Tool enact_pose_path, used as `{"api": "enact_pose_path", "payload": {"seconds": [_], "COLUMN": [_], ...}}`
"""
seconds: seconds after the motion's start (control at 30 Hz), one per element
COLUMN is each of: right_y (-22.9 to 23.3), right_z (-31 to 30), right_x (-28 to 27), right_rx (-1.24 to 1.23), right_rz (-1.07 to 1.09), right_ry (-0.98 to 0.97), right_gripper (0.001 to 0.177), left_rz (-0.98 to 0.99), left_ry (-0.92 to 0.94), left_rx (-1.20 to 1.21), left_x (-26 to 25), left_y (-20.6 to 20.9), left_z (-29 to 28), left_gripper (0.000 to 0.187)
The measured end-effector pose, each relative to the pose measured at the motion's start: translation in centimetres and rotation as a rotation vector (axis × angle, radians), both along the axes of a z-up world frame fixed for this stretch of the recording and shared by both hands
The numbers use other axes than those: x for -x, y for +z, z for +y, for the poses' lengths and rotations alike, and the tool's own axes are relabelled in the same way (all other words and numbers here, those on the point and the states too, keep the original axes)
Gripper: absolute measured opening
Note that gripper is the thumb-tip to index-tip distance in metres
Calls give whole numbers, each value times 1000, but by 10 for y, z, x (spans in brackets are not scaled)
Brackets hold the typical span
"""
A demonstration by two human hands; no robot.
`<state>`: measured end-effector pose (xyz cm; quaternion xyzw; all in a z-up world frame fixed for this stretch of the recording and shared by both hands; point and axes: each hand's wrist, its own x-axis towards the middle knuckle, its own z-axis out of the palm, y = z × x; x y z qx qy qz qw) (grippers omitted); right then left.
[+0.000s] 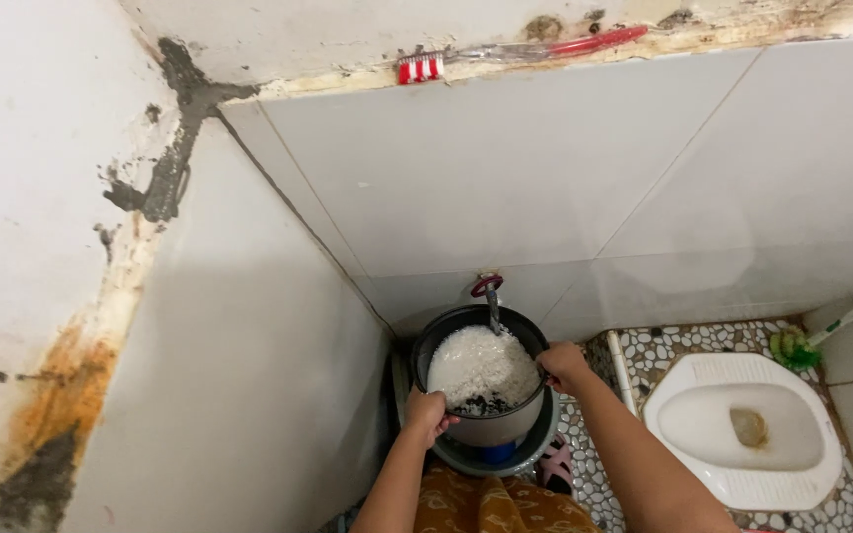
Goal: Washing rice in a pot using water from a tap.
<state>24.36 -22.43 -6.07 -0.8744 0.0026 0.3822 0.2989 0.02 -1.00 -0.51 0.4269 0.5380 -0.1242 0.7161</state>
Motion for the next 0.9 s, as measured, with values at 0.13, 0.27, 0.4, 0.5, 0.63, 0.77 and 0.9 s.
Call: {"api": "enact_pose_path", "payload": {"seconds": [0.13,0.27,0.4,0.5,0.63,0.77,0.9], "right_y": [56,49,69,106,106,104,149], "right_z": [11,4,-5,-7,-14,-18,-11], "right_x": [7,-9,-15,-13,-15,-26,-8], "right_rx": [-89,-110,-160,-128,-169,-247,-122], "right_rz": [171,183,196,242,218,245,266], "right_ry": [-204,-101,-94,-103,-107,-120,-154], "right_gripper": [10,12,16,16,22,40,85], "left_rz": [-6,49,77,99,104,64,65], "left_ry": [92,164,190,211,218,234,292], "left_rx": [-41,-42,-51,-61,-59,-83,-113], "left_x": [0,-3,-9,-12,-13,-21,-33], "left_y": [21,17,34,56,40,21,52], "left_z": [-16,-38,-55,-63,-68,-79,-90], "left_gripper": [44,44,45,49,47,46,44]}}
